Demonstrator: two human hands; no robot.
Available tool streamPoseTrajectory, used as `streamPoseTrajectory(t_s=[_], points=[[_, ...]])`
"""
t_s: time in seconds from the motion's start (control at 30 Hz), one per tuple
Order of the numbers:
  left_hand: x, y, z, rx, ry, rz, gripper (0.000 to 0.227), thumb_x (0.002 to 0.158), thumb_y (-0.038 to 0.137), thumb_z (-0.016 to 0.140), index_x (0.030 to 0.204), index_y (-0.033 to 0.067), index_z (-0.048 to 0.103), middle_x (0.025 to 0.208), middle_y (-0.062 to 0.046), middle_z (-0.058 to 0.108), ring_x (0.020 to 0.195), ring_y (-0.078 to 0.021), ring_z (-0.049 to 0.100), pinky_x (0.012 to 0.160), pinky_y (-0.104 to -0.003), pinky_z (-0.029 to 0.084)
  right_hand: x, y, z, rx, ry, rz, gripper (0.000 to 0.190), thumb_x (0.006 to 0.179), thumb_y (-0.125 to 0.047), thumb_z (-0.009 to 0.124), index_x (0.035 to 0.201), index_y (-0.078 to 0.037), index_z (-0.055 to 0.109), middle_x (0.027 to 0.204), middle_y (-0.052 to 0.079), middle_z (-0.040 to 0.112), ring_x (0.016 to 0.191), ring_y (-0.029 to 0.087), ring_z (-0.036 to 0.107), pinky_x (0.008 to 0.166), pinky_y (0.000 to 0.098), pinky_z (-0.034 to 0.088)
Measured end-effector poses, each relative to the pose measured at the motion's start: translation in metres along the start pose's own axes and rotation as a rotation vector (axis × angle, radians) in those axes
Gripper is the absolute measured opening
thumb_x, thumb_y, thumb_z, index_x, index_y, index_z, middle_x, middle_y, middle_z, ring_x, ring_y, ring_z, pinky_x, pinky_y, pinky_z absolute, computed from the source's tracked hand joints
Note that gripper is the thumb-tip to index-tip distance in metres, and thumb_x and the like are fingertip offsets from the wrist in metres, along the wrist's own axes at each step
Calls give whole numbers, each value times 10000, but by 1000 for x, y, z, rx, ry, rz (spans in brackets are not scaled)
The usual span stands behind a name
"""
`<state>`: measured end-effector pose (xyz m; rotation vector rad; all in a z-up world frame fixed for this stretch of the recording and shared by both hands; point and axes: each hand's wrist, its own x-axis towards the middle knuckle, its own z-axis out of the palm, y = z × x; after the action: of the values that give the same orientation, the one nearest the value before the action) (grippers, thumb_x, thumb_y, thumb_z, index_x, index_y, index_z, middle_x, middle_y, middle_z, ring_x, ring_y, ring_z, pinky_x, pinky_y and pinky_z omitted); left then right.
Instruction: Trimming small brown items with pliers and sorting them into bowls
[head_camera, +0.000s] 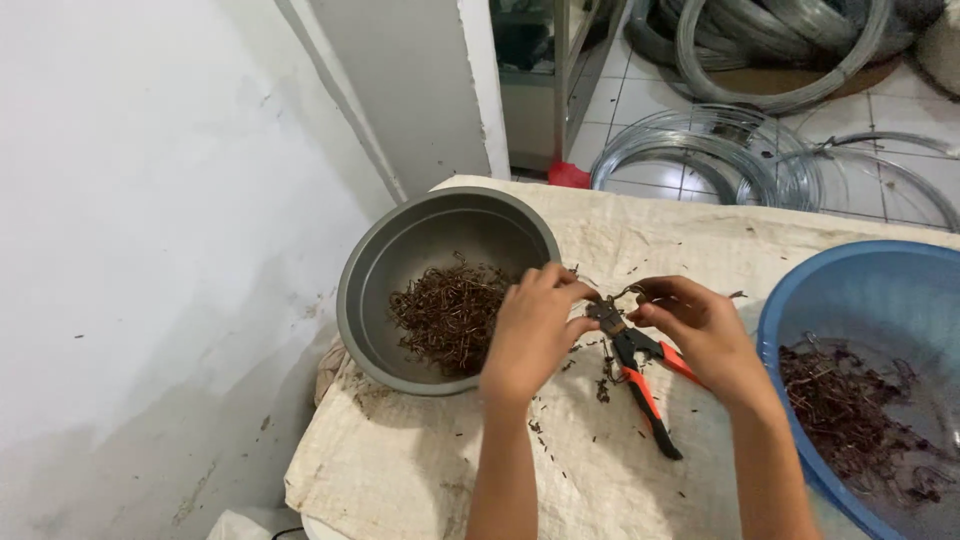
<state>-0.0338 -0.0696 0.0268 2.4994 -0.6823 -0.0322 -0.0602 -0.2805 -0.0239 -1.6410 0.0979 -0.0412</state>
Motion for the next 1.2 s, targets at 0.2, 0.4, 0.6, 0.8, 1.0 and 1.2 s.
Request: streamPoseTrajectory(t_s=[0.2, 0.4, 0.6, 0.8, 1.0, 1.2], points=[[18, -11, 45, 43, 45, 78, 115, 846, 225, 792, 916, 154, 735, 986, -17, 605, 1034, -287, 625, 897, -456, 477, 2, 53, -5, 500, 120, 62, 323, 955, -40, 658, 1252, 83, 625, 1046, 167, 679, 939, 261, 691, 958, 449, 552], [15, -6, 46, 83, 76, 116, 134, 833, 235, 803, 912, 151, 736, 1036, -23, 611, 1057, -297, 626, 853, -430, 505, 7, 96, -5, 728, 90, 94, 395, 948, -157, 686, 1297, 12, 607, 1036, 122, 695, 939, 263, 715, 872, 406, 593], [11, -2, 50, 93, 114, 157, 135, 902, 263, 748, 896, 133, 782, 1019, -28, 597, 1053, -282, 595, 844, -420, 477, -14, 92, 10, 777, 89, 33, 313, 1010, -162, 616, 1268, 16, 621, 1049, 140, 708, 951, 272, 719, 860, 375, 581], [13, 1, 53, 181, 280, 145, 146, 838, 331, 758, 814, 189, 784, 1103, -3, 518, 1247, -306, 444, 966, -432, 409, -31, 84, 0, -362, 189, -35, 424, 1060, -385, 584, 1289, -41, 680, 1168, 245, 681, 1128, 435, 644, 951, 510, 512], [11, -9, 50, 159, 196, 63, 146, 853, 318, 766, 831, 180, 805, 1106, -33, 506, 1258, -318, 403, 1035, -492, 370, -52, 112, 0, -1248, 65, 116, 1133, 548, -503, 966, 1444, -68, 427, 1258, 272, 533, 1175, 478, 489, 1012, 633, 372], [13, -34, 55, 125, 207, 59, 177, 856, 358, 745, 844, 187, 787, 1129, -25, 493, 1267, -312, 397, 1069, -481, 356, -25, 147, 15, -1243, 43, 256, 1102, 597, -266, 918, 1446, 133, 338, 1296, 368, 478, 1186, 597, 562, 938, 654, 513]])
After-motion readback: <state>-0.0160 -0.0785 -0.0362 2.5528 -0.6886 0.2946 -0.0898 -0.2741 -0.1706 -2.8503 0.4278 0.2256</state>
